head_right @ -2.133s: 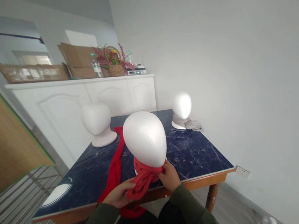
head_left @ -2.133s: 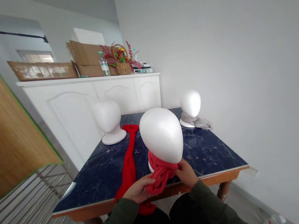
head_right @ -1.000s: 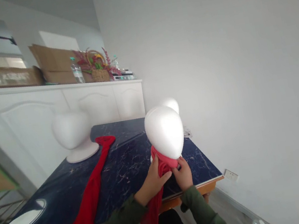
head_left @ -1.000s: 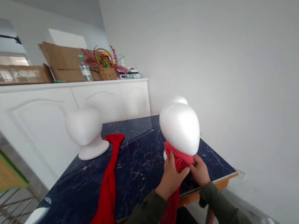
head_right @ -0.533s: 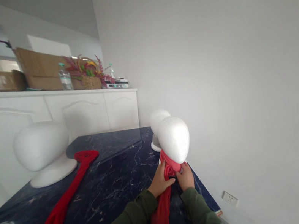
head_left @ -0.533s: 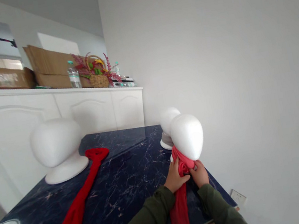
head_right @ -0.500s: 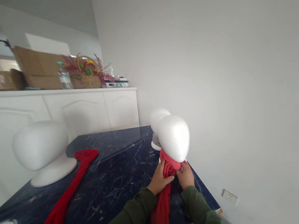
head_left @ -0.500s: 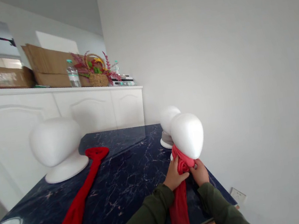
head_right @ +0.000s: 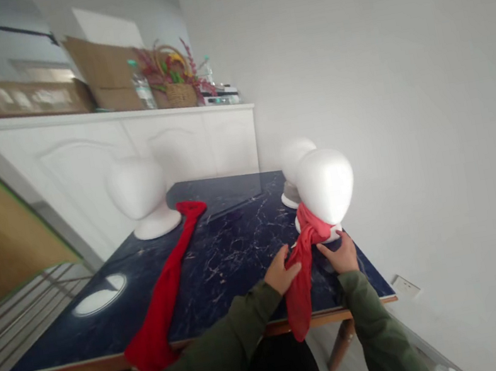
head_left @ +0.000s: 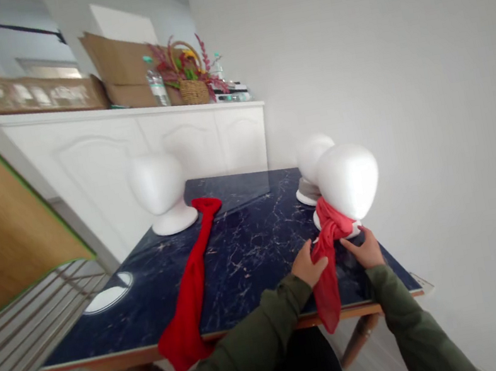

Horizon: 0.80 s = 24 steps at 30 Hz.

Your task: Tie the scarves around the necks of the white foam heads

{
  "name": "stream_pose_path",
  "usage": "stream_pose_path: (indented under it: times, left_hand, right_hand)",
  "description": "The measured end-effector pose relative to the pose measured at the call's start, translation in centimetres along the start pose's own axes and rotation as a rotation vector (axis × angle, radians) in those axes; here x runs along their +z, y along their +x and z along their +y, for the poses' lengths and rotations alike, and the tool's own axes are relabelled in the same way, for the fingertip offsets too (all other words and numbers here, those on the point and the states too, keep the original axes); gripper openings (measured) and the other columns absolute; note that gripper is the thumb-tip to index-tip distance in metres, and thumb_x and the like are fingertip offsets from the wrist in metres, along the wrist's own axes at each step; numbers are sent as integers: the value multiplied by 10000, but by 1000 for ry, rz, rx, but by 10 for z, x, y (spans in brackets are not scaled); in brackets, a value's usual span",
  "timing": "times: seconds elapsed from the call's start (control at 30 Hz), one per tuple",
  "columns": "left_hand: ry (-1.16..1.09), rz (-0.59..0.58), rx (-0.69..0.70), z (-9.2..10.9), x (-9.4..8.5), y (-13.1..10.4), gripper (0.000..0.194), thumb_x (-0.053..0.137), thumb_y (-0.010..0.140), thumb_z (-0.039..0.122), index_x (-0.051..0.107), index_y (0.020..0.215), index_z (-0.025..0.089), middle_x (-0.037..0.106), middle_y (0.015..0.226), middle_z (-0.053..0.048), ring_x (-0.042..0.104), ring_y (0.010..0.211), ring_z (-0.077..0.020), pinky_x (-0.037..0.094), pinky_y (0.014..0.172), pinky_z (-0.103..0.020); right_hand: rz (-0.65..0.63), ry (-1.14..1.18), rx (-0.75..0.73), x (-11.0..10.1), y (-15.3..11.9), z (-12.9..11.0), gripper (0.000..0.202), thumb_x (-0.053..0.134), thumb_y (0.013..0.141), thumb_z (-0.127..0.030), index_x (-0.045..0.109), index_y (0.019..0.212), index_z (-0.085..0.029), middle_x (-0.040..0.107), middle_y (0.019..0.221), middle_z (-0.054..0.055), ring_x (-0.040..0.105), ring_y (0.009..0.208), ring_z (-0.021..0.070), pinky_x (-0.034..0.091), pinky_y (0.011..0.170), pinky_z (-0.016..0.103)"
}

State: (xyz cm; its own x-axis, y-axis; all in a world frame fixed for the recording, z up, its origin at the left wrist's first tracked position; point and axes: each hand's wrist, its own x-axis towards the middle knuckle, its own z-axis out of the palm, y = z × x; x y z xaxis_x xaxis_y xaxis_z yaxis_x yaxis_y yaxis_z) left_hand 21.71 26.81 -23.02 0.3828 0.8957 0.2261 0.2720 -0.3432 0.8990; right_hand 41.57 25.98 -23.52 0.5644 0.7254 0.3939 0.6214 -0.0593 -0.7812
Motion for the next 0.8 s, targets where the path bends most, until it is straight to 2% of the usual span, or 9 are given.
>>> stream_pose_path:
  times: [0.13,0.23,0.3,0.37,0.43,0.53,0.6,0.7,0.8]
  left_hand:
    - [80,-67,131,-10,-41,-110,677,611,710,269,382,1342,184,399,1383,-113,357,1262,-302,248,1075,-446]
    - [73,56,57,-21,-101,-157,412,577,763,293,560,1174,286,530,1263,-65,453,1175,-281,286,1038,-427]
    - [82,314,-6,-26,-152,-159,365,600,747,320,597,1106,258,559,1204,-85,438,1168,-299,208,1065,-426]
    - [165,504,-81,-32,-198,-145,489,679,659,332,566,1115,196,495,1262,-128,332,1237,-343,117,1081,-431]
    - [302,558,-222,-40,-230,-128,507,730,571,319,568,1022,153,470,1258,-177,215,1270,-416,56,1056,-492]
    - [395,481,-305,-53,-244,-119,237,668,616,276,560,800,172,541,1098,-167,288,1215,-418,118,1017,-500]
    - [372,447,-260,-57,-238,-121,72,576,702,257,541,723,197,573,930,-128,419,1107,-360,203,981,-452]
    - [258,414,-184,-50,-223,-129,114,483,794,309,551,775,221,564,798,-87,523,894,-304,305,878,-414]
    - [152,326,-96,-36,-205,-138,208,442,833,367,580,916,234,597,896,-100,540,875,-293,337,848,-403]
  right_hand:
    - [71,-106,-77,-7,-35,7,754,573,622,-619,493,1161,-98,554,1124,186,498,1068,332,365,919,457]
    - [82,-145,-35,-11,-51,5,707,543,654,-628,527,1139,-114,592,1065,176,562,943,323,424,827,450]
    - [75,-129,46,-14,-55,0,670,531,667,-622,547,1118,-126,607,1036,166,594,818,296,456,734,427]
    - [115,-110,88,-17,-57,-6,615,532,675,-593,574,1072,-126,619,1008,158,597,733,270,458,679,405]
    - [237,-99,89,-17,-65,-12,531,524,692,-546,603,996,-117,631,945,151,585,685,249,450,660,388]
    - [331,-23,62,-4,-96,-30,415,491,730,-498,618,875,-131,623,824,120,558,652,224,442,645,364]
    - [163,115,13,15,-126,-56,375,495,739,-509,610,818,-160,615,777,96,560,674,223,450,654,356]
    - [-296,442,-4,61,-164,-117,391,492,764,-545,611,880,-191,630,843,92,593,766,231,475,671,347]
    - [-856,806,302,115,-175,-185,487,429,778,-617,588,950,-189,643,818,80,627,700,208,505,609,344]
